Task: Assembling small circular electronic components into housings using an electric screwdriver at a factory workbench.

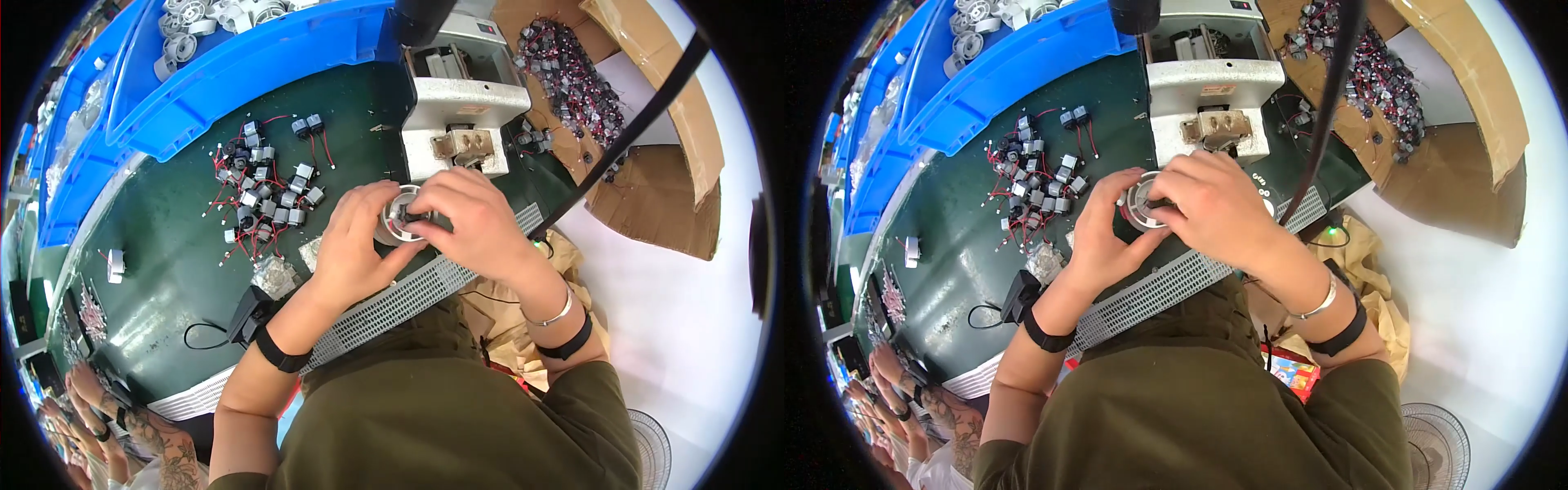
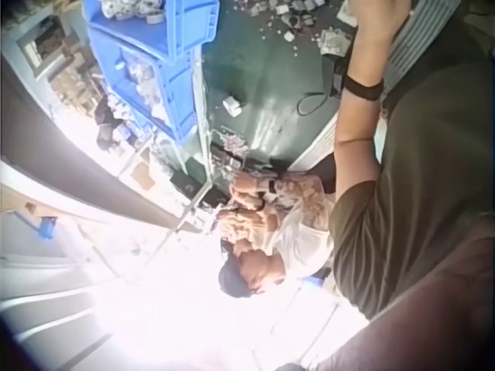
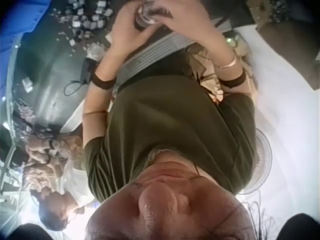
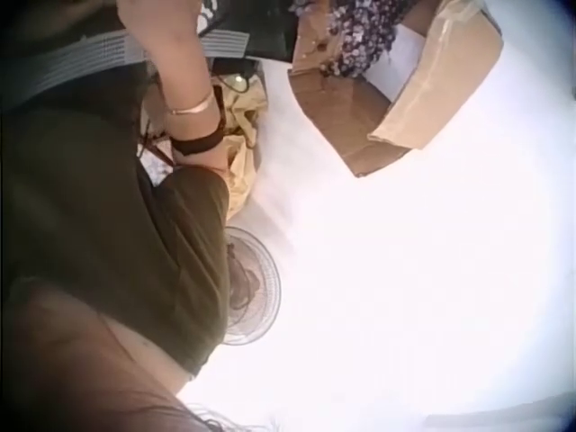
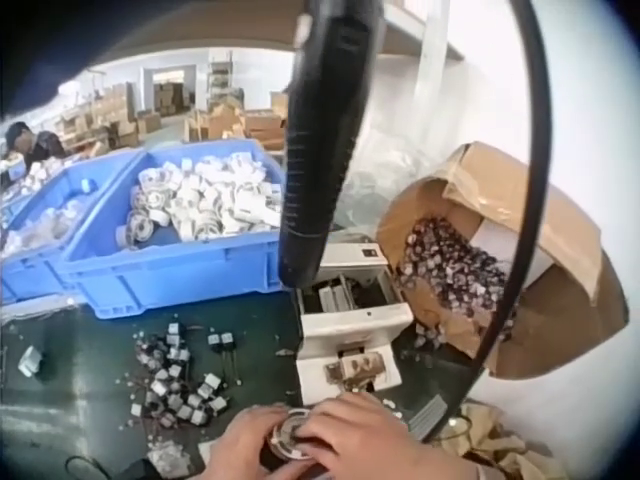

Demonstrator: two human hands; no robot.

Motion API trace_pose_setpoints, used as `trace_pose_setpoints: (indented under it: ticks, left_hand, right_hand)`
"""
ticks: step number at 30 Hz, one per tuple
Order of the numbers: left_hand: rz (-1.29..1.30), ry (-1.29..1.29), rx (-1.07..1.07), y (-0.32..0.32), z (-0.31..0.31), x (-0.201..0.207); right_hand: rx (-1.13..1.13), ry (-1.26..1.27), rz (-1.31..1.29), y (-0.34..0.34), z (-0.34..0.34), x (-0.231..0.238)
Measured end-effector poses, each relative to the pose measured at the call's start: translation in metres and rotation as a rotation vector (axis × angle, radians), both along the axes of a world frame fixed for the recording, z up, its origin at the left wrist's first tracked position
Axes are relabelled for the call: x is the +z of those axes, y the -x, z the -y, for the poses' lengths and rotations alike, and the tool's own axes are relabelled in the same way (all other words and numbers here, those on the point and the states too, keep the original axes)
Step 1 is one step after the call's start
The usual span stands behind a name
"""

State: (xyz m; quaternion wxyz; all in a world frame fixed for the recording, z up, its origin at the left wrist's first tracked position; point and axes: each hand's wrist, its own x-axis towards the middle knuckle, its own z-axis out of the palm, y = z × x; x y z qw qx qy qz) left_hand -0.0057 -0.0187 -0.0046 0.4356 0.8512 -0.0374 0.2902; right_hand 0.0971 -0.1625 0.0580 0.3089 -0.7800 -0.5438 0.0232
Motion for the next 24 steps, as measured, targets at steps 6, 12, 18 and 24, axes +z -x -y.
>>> trace_pose_setpoints:
  ticks: [6, 12, 18, 24]
  left_hand:
    - [-0.105, -0.030, -0.021, 0.006, -0.006, 0.011]
    - [0.063, -0.221, -0.146, 0.007, -0.016, 0.013]
    - [0.080, -0.170, -0.171, 0.002, -0.011, 0.011]
    - [0.045, -0.206, -0.140, -0.001, -0.016, 0.010]
  right_hand:
    - [0.064, 0.050, 0.195, -0.009, -0.004, 0.028]
    - [-0.170, -0.960, -0.222, -0.051, -0.095, 0.102]
    - [0.283, -0.507, -0.728, -0.075, -0.130, 0.152]
    - [-0.076, -0.939, -0.856, -0.032, -0.061, 0.148]
